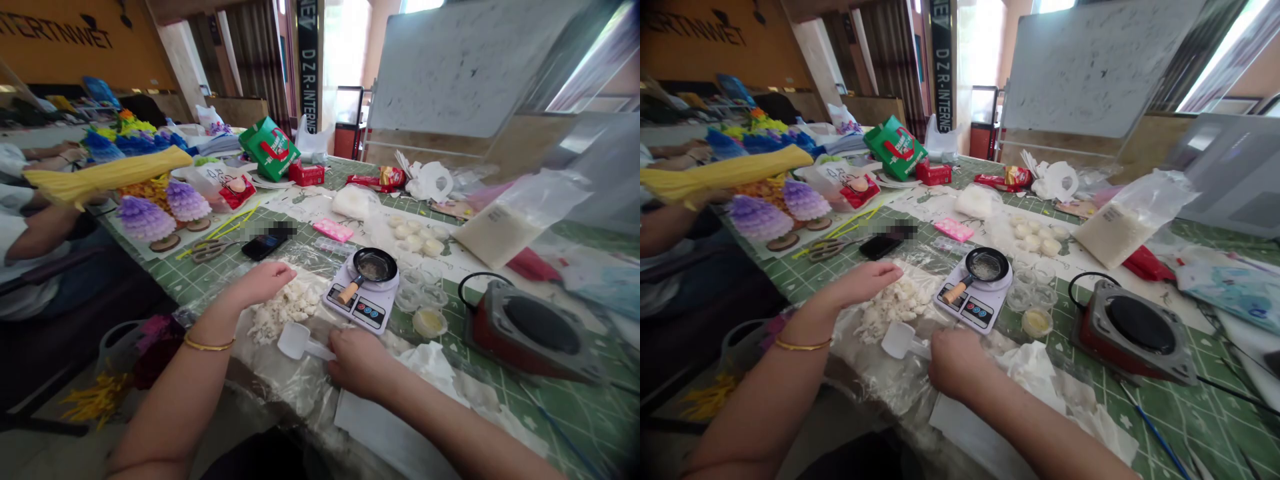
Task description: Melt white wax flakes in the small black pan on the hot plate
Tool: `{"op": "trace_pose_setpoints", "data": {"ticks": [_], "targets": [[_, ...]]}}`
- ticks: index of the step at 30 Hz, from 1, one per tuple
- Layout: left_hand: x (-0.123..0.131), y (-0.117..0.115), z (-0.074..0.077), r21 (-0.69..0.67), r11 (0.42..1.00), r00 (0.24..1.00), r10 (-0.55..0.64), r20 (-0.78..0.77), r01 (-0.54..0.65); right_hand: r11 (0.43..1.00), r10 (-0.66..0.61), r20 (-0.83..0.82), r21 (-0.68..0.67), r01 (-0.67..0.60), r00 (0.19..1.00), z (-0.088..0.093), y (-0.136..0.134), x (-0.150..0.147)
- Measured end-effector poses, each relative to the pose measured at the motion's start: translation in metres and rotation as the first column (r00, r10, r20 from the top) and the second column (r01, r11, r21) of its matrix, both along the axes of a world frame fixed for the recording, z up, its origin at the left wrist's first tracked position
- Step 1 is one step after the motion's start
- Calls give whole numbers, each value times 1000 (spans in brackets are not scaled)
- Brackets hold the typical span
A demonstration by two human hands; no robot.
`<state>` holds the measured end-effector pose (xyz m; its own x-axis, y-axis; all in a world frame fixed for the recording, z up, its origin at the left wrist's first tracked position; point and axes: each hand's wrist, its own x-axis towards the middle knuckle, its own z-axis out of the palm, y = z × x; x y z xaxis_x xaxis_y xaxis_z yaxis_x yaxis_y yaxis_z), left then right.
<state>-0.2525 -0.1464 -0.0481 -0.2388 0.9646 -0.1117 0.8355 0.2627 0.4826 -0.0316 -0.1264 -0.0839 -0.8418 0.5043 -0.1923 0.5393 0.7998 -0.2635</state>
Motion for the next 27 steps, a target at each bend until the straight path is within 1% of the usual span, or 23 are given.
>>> {"op": "trace_pose_setpoints", "data": {"ticks": [2,3,4,6,7,9,10,11,13,15,17,19,21,24,27], "targets": [[-2,8,0,-11,1000,999,-29,-34,29,984,-67,-17,-165,63,998,4,8,5],[-3,12,0,-21,999,997,-51,-51,50,957,-102,-32,-275,90,994,6,13,9],[-5,16,-1,-38,997,995,-75,-68,73,915,-140,-49,-388,110,989,8,17,15],[-8,24,-3,-84,991,988,-117,-103,109,802,-249,-71,-574,165,966,11,23,28],[-10,27,-4,-109,987,983,-134,-122,121,748,-322,-73,-631,206,944,12,25,35],[-12,33,-5,-160,977,973,-167,-160,142,652,-449,-44,-699,293,893,13,26,48],[-13,35,-5,-188,970,965,-187,-184,152,620,-491,-21,-711,332,871,14,26,52],[-13,36,-5,-218,962,954,-211,-213,164,601,-517,0,-711,364,856,15,26,56],[-12,37,-3,-289,941,925,-260,-278,178,593,-541,29,-696,405,841,15,27,57],[-11,37,-1,-356,922,896,-282,-342,154,591,-548,37,-690,418,836,15,30,52],[-11,35,1,-391,914,883,-267,-387,105,568,-559,42,-709,419,828,13,34,43],[-12,33,0,-395,916,891,-236,-388,70,540,-567,40,-736,408,822,11,36,32],[-14,31,-3,-381,920,918,-231,-323,97,527,-568,25,-757,387,823,9,37,22],[-16,29,-8,-352,921,963,-229,-140,167,533,-558,-14,-772,346,829,7,35,9],[-14,28,-12,-363,914,982,-191,7,180,528,-551,-28,-786,322,834,3,32,-2]]}}
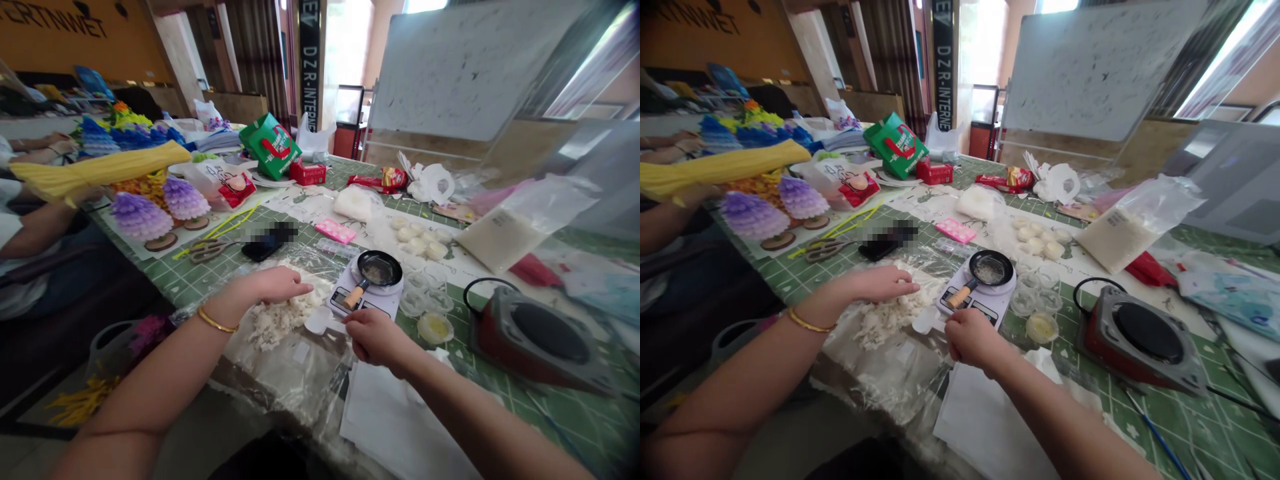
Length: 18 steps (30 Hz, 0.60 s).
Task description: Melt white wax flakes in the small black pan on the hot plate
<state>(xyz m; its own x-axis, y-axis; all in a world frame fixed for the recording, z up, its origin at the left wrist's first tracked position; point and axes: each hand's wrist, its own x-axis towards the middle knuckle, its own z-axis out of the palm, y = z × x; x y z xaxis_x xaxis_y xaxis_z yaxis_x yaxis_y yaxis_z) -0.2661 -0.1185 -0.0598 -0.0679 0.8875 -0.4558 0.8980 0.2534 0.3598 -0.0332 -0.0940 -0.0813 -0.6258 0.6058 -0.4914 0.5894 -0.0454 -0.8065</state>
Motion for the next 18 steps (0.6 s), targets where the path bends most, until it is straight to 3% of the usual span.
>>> {"op": "trace_pose_setpoints", "data": {"ticks": [7,18], "targets": [[9,-2,-2,0,998,981,63,183,-64,980,-79,-140,-193,51,987,-19,-10,-16],[16,-12,11,-33,995,917,95,387,-89,908,-178,-284,-416,46,942,-36,-25,-25]]}}
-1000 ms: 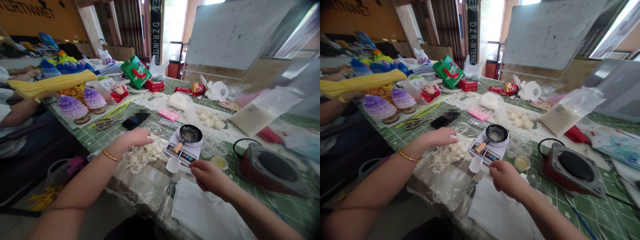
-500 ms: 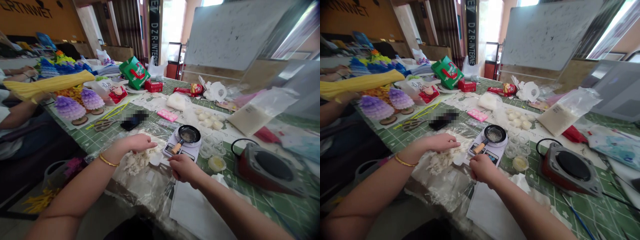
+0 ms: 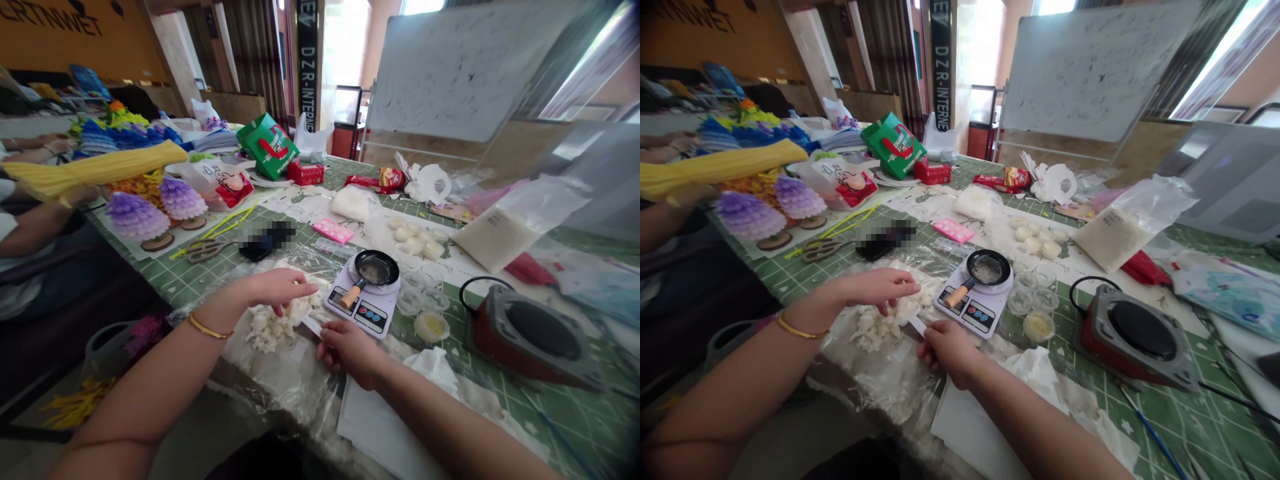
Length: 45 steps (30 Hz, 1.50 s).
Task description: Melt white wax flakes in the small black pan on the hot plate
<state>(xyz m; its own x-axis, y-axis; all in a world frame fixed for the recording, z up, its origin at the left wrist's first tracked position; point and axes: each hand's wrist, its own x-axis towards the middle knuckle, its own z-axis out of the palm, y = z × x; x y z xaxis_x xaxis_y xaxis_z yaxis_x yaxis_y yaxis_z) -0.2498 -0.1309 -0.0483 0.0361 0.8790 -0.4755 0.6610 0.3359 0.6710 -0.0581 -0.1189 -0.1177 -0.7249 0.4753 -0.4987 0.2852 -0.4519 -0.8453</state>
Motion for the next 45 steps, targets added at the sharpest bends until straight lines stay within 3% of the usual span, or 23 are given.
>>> {"op": "trace_pose_setpoints", "data": {"ticks": [9,18,27,34,36,39,43,45], "targets": [[-9,-8,22,-36,994,980,104,172,-99,987,-48,-99,-158,32,994,15,-2,10],[-4,2,55,51,997,976,40,215,-52,985,-117,-184,-151,89,976,50,11,31],[40,58,76,92,995,969,-69,236,49,977,-212,-233,-67,202,949,66,48,74],[67,111,64,130,985,943,-151,296,117,938,-299,-207,116,326,932,64,81,97],[71,121,57,131,983,937,-161,310,126,893,-298,-127,313,324,946,59,89,99],[77,128,47,104,988,933,-145,328,116,755,-322,23,609,242,946,51,97,100],[78,129,38,48,996,940,-89,329,78,577,-386,120,805,138,914,46,98,98],[74,128,34,33,997,939,-74,336,67,458,-417,149,887,66,896,46,95,97]]}}
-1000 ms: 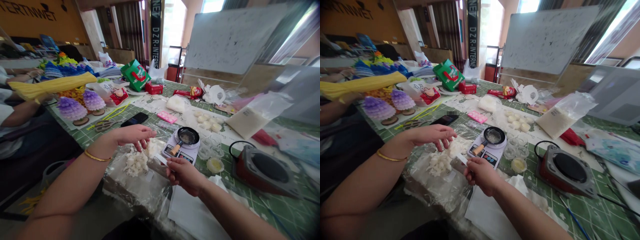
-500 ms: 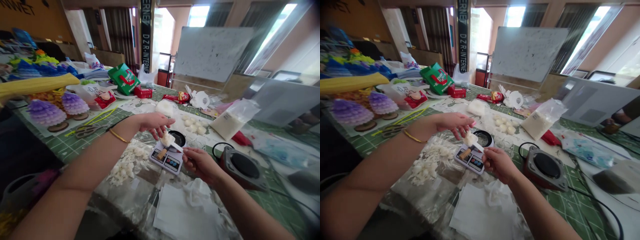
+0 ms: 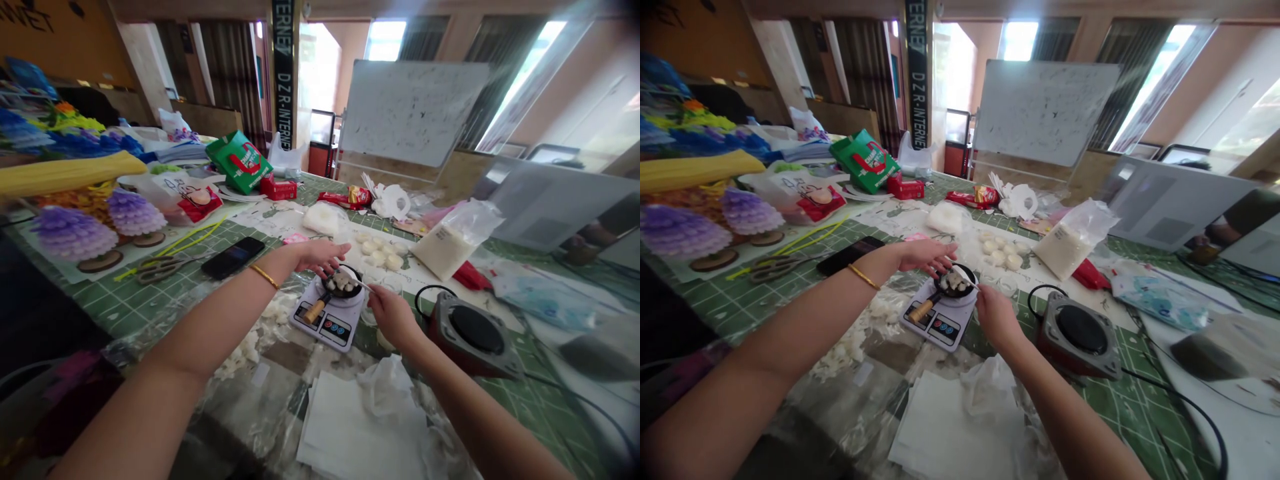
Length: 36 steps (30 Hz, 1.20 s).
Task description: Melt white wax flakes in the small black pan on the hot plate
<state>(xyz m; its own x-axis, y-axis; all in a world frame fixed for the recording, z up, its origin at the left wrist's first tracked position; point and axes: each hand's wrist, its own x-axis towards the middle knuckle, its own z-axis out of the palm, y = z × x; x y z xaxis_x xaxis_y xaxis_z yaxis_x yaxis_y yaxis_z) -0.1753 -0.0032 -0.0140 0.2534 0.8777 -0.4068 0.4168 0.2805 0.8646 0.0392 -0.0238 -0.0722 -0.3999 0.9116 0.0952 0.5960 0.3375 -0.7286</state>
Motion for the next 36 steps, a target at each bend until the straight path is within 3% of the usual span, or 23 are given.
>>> {"op": "trace_pose_setpoints", "data": {"ticks": [5,10,13,15,18,21,24,26,28,32,36], "targets": [[-16,-10,2,8,1000,1000,6,13,-6,936,-29,275,346,-71,961,-1,-6,1],[-35,-25,10,23,999,1000,28,6,-28,945,-41,226,325,-35,973,4,-7,3],[-47,-37,13,24,999,999,27,-19,-26,986,-29,58,167,19,998,12,-14,5],[-55,-46,14,3,1000,998,22,-58,-22,998,10,-121,-58,-17,993,17,-24,6],[-65,-58,10,-42,999,989,1,-151,-7,903,29,-340,-393,-170,940,23,-47,7],[-73,-62,-2,-35,998,951,-68,-302,61,810,116,-289,-526,-259,950,24,-71,4],[-75,-61,-18,79,967,819,-161,-551,243,863,293,-95,-401,-306,951,19,-89,-3],[-72,-59,-29,122,916,703,-202,-682,381,914,369,53,-200,-352,928,14,-97,-8],[-68,-59,-39,95,878,627,-254,-737,468,915,398,187,-8,-404,898,6,-102,-13],[-62,-65,-50,34,858,582,-319,-748,513,859,395,350,188,-477,849,-6,-107,-20],[-69,-74,-47,-41,839,588,-414,-695,542,875,397,339,142,-464,853,-5,-110,-23]]}}
